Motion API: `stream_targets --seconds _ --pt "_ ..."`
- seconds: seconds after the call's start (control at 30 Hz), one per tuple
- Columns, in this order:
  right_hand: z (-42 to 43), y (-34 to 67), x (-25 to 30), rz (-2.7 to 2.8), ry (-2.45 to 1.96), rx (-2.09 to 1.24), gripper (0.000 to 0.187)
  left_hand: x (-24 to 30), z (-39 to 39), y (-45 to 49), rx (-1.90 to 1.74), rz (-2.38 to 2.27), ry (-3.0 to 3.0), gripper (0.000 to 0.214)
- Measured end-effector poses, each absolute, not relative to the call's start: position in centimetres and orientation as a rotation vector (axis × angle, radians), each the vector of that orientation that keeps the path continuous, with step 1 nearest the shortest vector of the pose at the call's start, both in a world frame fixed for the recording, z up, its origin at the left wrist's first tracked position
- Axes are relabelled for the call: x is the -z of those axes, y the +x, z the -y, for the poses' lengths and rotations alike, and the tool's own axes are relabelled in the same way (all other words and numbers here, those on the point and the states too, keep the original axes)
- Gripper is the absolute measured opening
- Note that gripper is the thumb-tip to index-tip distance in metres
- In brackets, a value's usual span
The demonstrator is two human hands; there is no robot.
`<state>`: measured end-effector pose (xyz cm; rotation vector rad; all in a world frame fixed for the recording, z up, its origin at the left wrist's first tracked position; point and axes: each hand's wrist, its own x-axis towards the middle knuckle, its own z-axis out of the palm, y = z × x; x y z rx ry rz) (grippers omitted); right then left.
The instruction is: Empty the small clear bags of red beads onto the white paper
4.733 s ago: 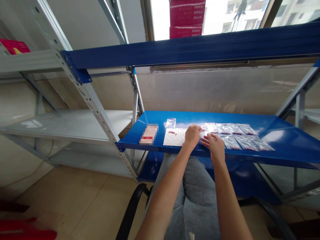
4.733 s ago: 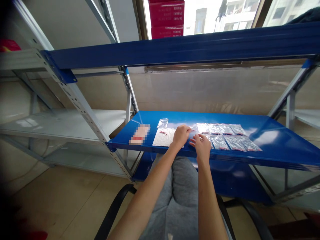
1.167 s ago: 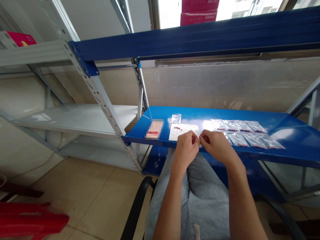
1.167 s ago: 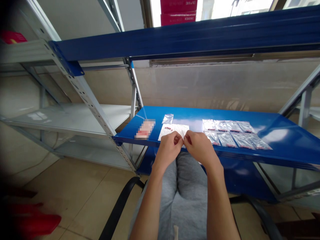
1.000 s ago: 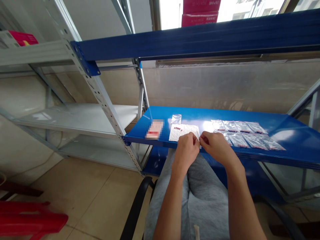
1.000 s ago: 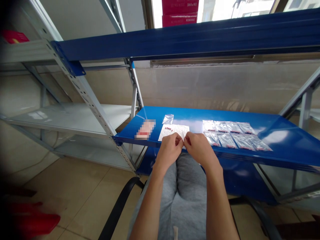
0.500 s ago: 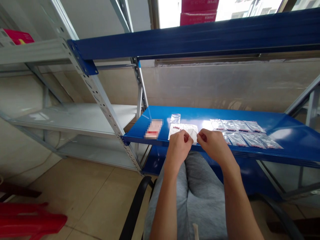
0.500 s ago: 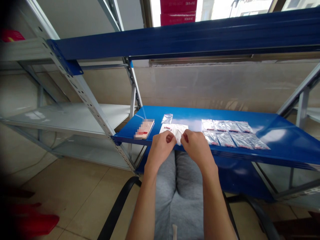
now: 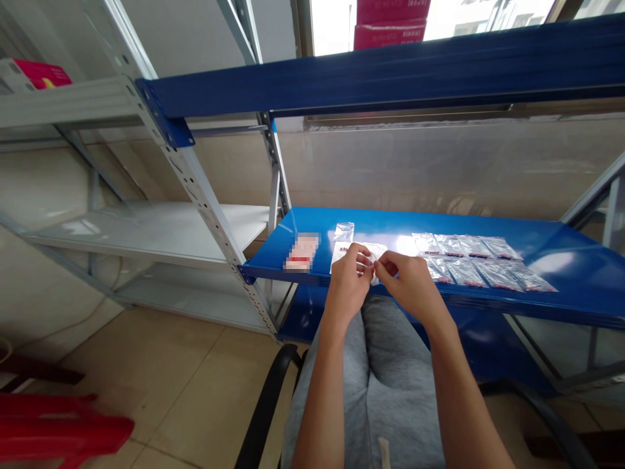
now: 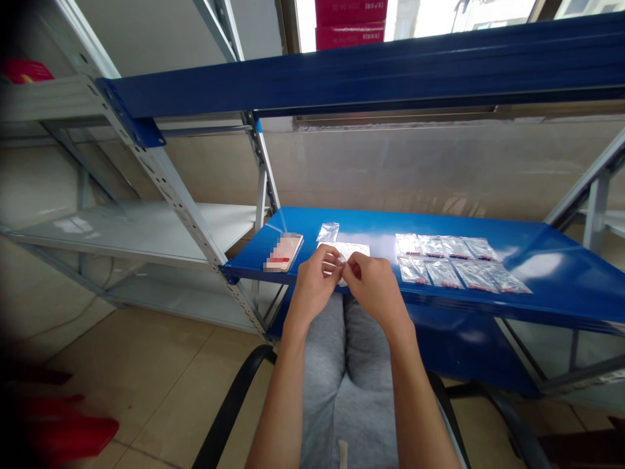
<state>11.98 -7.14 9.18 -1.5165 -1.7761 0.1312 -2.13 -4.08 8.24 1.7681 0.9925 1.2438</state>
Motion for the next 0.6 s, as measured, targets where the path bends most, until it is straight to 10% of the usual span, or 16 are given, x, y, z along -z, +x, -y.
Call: stream_targets --seconds 0.2,0.6 --pt "7.3 11.7 -9.4 1.665 -1.741 0.018 0.023 -8.1 4.0 -2.5 -1.284 -1.015 1.896 0.02" --pt "4.7 14.4 -5.5 1.145 -1.258 -1.143 0.05 -6.9 2.5 -3.9 -1.379 -0.753 1.327 0.015"
